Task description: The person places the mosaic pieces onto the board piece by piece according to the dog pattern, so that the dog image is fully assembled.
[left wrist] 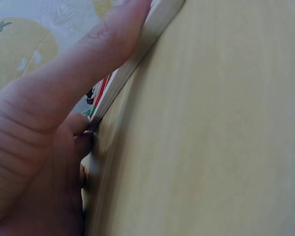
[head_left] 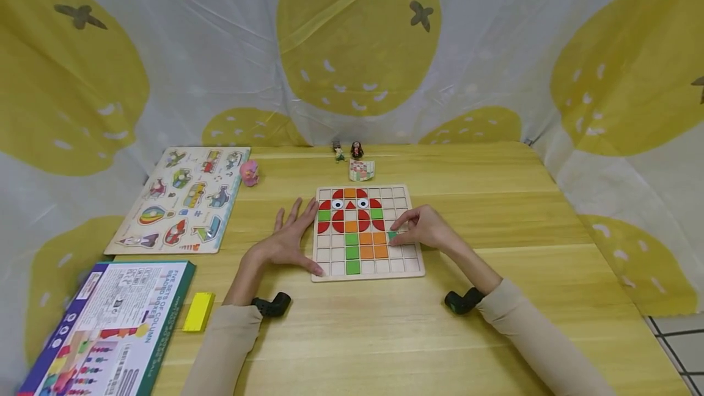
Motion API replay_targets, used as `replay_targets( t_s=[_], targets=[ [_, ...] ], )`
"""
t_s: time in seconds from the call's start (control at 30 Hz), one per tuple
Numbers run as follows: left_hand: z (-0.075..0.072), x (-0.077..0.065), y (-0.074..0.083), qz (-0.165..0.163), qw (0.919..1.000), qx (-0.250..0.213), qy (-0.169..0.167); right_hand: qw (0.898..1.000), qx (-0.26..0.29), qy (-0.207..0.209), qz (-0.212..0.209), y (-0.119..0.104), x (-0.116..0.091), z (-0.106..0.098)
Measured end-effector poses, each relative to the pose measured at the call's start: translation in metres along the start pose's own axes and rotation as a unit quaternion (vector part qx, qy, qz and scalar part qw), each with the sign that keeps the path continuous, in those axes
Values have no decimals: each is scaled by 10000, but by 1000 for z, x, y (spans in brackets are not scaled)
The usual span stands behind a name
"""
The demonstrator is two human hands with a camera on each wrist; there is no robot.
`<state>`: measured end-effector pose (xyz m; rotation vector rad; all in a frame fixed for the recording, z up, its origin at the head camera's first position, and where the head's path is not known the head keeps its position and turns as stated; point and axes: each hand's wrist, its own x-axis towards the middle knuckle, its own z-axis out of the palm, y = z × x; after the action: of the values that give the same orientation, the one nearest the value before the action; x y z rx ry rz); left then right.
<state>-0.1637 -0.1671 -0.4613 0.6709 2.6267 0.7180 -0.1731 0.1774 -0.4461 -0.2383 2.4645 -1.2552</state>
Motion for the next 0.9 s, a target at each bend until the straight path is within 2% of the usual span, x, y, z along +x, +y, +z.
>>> replay_targets(
  t_s=[0.17,0.33,0.47,0.6,0.77,0.9],
  targets=[
    [0,1,-1,-20,10000,-1,-7,9998,-142,-57,-153,2,0,0],
    [-1,0,-1,-69,10000,23,-40,9994,-257,-191,-124,-3,0,-2],
    [-1,0,0,-80,9999,54,-50,9996,-273,-36,-37,2,-4,-21],
    [-1,1,1,-52,10000,47,-50,9994,-300,180,22,17,-12,-46],
    [0,1,0,-100,9999,64,-81,9986,-423,-314,54,31,-17,-54],
    [0,1,-1,-95,9999,62,-52,9984,-402,-398,-40,32,-16,-48]
  ],
)
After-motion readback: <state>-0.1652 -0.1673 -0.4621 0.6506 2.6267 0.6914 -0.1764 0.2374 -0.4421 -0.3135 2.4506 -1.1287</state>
